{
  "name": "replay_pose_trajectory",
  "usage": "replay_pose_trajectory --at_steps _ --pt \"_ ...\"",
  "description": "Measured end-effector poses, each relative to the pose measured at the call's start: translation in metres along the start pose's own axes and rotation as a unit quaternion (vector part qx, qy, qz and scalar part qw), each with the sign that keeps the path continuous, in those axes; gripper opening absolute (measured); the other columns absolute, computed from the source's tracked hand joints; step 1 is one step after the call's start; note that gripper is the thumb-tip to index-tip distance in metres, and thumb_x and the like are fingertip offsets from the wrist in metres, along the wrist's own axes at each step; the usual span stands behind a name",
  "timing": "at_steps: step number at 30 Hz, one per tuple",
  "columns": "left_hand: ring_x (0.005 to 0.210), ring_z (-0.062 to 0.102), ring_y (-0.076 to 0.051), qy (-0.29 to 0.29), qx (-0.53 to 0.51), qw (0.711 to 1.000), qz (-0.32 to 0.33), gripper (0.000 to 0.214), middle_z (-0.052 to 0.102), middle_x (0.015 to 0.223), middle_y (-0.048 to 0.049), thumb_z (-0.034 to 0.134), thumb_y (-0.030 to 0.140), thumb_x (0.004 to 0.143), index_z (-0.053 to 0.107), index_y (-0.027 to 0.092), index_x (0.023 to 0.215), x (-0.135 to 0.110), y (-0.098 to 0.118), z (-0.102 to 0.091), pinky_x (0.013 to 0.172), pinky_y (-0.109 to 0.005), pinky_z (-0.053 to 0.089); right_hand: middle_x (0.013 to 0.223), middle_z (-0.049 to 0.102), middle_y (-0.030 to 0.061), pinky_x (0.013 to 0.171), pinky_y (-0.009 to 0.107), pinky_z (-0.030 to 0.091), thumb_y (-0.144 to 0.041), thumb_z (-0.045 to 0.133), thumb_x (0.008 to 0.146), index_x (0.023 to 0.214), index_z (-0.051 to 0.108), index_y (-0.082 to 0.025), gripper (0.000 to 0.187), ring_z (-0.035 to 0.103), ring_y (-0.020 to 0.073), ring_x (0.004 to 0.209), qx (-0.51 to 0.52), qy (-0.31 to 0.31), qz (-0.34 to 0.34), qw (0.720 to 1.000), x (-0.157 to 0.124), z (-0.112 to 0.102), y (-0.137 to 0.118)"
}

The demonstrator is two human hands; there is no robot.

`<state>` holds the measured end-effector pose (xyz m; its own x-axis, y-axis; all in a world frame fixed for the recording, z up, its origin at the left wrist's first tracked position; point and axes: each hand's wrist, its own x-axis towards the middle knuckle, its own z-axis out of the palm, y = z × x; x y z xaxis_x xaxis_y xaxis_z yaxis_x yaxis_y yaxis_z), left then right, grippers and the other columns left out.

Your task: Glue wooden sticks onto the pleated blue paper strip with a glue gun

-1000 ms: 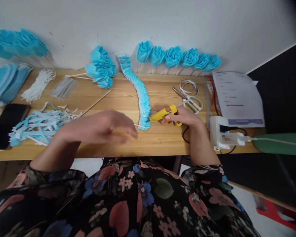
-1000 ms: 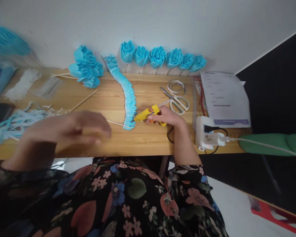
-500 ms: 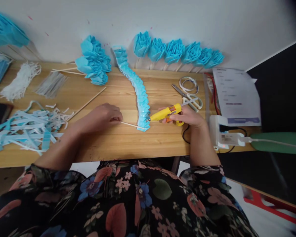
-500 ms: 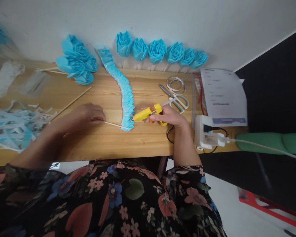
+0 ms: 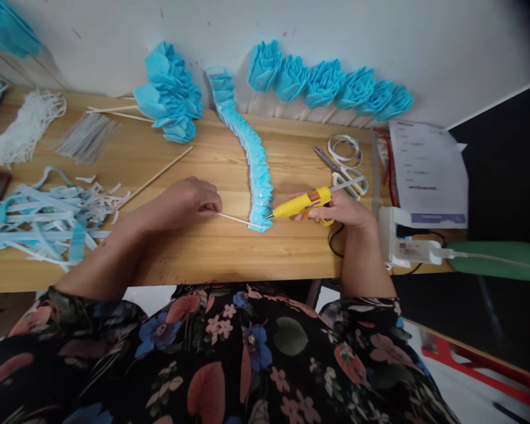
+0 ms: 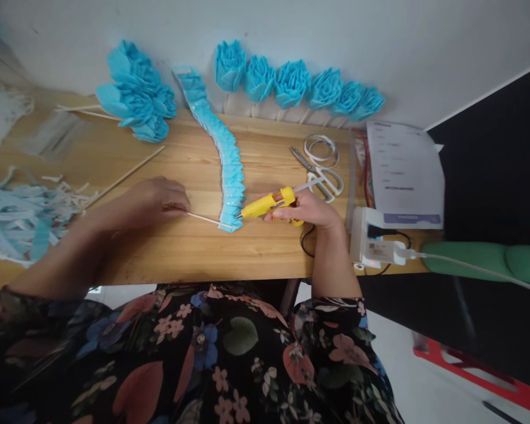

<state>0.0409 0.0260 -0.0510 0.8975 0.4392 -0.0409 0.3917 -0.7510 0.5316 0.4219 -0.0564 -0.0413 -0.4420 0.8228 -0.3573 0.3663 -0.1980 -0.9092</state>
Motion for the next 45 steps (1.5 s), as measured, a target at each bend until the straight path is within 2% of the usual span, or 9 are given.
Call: replay_pose_trajectory --at_steps 3,6,11,15,18,27,37,45 --pt "0.083 0.065 -0.020 -0.006 -0.001 1.000 -0.012 0.027 0.073 0.087 -0.0065 0.051 0.028 0.096 0.075 0.020 0.085 0.000 0.001 -0.001 0.082 -0.031 0.043 0.100 0.084 0.0101 0.084 0.033 0.059 -0.048 0.085 0.079 0.123 0.078 -0.016 0.054 0.077 0.0241 0.092 0.008 -0.008 0.010 1.000 0.002 0.001 0.000" --pt "0.083 0.065 -0.020 -0.001 -0.001 1.000 -0.010 0.027 0.074 0.087 -0.0067 0.052 0.028 0.096 0.075 0.020 0.084 0.000 0.001 0.000 0.082 -0.031 0.044 0.098 0.084 0.0080 0.088 0.035 0.061 -0.048 0.087 0.077 0.119 0.080 -0.019 0.052 0.078 0.0240 0.092 0.006 -0.003 0.011 1.000 0.004 0.003 -0.001" --pt "0.082 0.065 -0.019 0.004 0.003 1.000 0.004 0.028 0.074 0.086 -0.0060 0.051 0.027 0.098 0.074 0.019 0.085 0.000 -0.002 0.002 0.079 -0.030 0.043 0.091 0.083 0.0060 0.076 0.032 0.062 -0.053 0.088 0.075 0.117 0.082 -0.022 0.053 0.078 0.0244 0.088 -0.018 0.009 0.009 1.000 0.005 0.003 -0.001" --pt "0.079 0.064 -0.018 0.027 0.001 0.999 0.024 0.028 0.073 0.084 -0.0053 0.052 0.025 0.099 0.074 0.018 0.084 -0.001 -0.004 0.003 0.077 -0.028 0.042 0.091 0.084 0.0073 0.057 0.024 0.053 -0.054 0.087 0.077 0.124 0.081 -0.020 0.059 0.077 0.0224 0.081 -0.028 0.002 0.010 1.000 0.005 0.000 0.002" --pt "0.078 0.064 -0.017 0.034 0.001 0.999 0.034 0.027 0.072 0.083 -0.0048 0.053 0.024 0.099 0.074 0.018 0.084 -0.002 -0.006 0.006 0.075 -0.028 0.041 0.090 0.084 0.0077 0.051 0.022 0.047 -0.054 0.086 0.078 0.127 0.079 -0.018 0.062 0.075 0.0207 0.076 -0.033 -0.004 0.012 0.999 0.005 -0.002 0.003" --pt "0.077 0.063 -0.016 0.032 0.002 0.998 0.049 0.026 0.072 0.082 -0.0048 0.054 0.022 0.099 0.074 0.018 0.084 -0.001 -0.009 0.007 0.074 -0.027 0.040 0.092 0.084 0.0076 0.055 0.023 0.049 -0.047 0.083 0.083 0.128 0.079 -0.019 0.054 0.076 0.0192 0.079 -0.020 -0.017 -0.020 0.999 0.005 -0.001 0.003" --pt "0.078 0.063 -0.016 0.022 0.000 0.999 0.037 0.025 0.072 0.084 -0.0052 0.053 0.021 0.098 0.074 0.017 0.085 -0.001 -0.006 0.004 0.076 -0.027 0.039 0.095 0.084 0.0073 0.052 0.022 0.047 -0.048 0.082 0.086 0.138 0.074 -0.020 0.060 0.070 0.0151 0.070 -0.034 -0.020 -0.012 0.999 0.004 -0.004 0.011" --pt "0.078 0.063 -0.016 0.014 0.007 1.000 0.017 0.024 0.072 0.085 -0.0047 0.053 0.020 0.097 0.074 0.018 0.086 0.000 -0.003 0.003 0.077 -0.027 0.039 0.096 0.084 0.0092 0.055 0.023 0.048 -0.051 0.082 0.084 0.137 0.074 -0.017 0.064 0.071 0.0167 0.074 -0.036 -0.019 -0.001 0.999 0.004 -0.003 0.006"
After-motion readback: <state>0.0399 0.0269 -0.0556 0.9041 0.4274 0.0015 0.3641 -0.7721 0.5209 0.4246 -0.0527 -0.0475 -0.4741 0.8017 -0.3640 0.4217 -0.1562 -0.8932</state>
